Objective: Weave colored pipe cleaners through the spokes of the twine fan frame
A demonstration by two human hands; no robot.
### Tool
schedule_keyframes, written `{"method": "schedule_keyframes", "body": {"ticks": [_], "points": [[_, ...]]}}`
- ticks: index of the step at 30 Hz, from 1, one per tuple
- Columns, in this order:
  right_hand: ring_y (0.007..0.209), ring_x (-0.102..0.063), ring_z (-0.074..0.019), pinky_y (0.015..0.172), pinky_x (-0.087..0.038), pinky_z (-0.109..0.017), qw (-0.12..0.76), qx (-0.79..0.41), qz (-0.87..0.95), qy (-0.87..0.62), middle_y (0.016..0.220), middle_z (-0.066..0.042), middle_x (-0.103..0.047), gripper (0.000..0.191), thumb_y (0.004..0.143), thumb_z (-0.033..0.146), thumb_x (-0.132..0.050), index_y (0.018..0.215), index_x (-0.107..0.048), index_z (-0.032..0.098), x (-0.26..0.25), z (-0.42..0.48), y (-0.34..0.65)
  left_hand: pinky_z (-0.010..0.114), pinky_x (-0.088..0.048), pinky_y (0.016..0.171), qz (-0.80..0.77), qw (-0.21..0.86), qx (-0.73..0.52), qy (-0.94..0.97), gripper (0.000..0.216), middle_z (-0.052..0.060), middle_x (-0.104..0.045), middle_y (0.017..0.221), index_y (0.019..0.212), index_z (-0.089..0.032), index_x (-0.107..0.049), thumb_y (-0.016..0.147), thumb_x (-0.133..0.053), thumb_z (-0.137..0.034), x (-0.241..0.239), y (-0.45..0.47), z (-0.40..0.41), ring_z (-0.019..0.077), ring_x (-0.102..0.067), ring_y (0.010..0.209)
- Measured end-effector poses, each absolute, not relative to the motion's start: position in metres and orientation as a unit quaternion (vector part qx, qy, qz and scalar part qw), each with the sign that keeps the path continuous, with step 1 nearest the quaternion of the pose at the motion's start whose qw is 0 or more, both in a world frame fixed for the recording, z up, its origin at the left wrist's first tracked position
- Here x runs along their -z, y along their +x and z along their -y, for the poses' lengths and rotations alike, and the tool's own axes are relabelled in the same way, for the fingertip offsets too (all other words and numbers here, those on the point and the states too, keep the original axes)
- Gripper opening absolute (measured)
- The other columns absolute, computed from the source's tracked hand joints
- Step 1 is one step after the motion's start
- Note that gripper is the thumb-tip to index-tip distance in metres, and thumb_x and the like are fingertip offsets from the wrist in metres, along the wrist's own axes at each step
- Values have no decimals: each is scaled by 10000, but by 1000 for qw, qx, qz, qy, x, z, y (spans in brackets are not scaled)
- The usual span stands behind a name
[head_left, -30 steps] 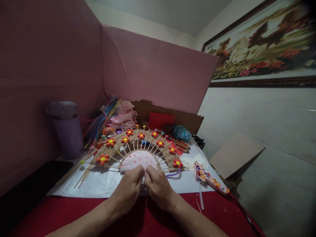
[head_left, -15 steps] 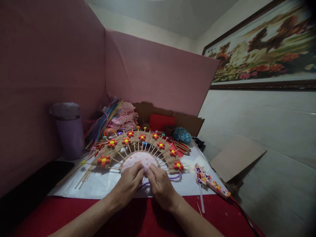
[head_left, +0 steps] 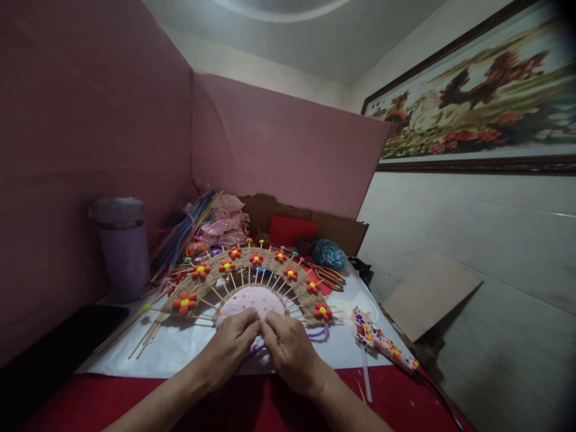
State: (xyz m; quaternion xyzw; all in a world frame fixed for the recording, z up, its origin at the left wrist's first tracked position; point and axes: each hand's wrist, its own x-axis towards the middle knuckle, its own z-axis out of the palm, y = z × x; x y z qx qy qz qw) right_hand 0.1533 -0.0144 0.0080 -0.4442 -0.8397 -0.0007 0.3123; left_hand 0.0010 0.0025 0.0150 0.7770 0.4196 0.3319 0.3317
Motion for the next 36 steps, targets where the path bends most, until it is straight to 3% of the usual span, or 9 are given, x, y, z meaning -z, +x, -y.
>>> {"method": "schedule_keyframes", "body": {"ticks": [18, 27, 36], "points": [[577, -512, -130, 553, -277, -247, 277, 36, 855, -438, 639, -14, -584, 168, 842, 149, -395, 697, -473, 183, -12, 14, 158, 273, -327, 609, -423, 306, -294, 801, 282, -11, -502, 660, 659, -190, -428, 876, -307, -323, -17, 2, 3, 152, -436, 635], [605, -508, -122, 574, -310, -227, 304, 1, 848, -434, 671, -4, -559, 236, 920, 188, -320, 729, -459, 189, -13, 13, 157, 244, -326, 558, -411, 409, -364, 729, 267, -32, -405, 632, 643, -184, -423, 833, -373, -365, -15, 4, -1, 130, -380, 610], [545, -465, -109, 545, -282, -228, 306, -8, 844, -440, 589, 18, -508, 243, 884, 167, -358, 656, -439, 190, -14, 14, 157, 254, -308, 579, -401, 368, -329, 772, 277, -30, -405, 629, 627, -189, -397, 846, -343, -350, -18, 1, -1, 135, -372, 622]]}}
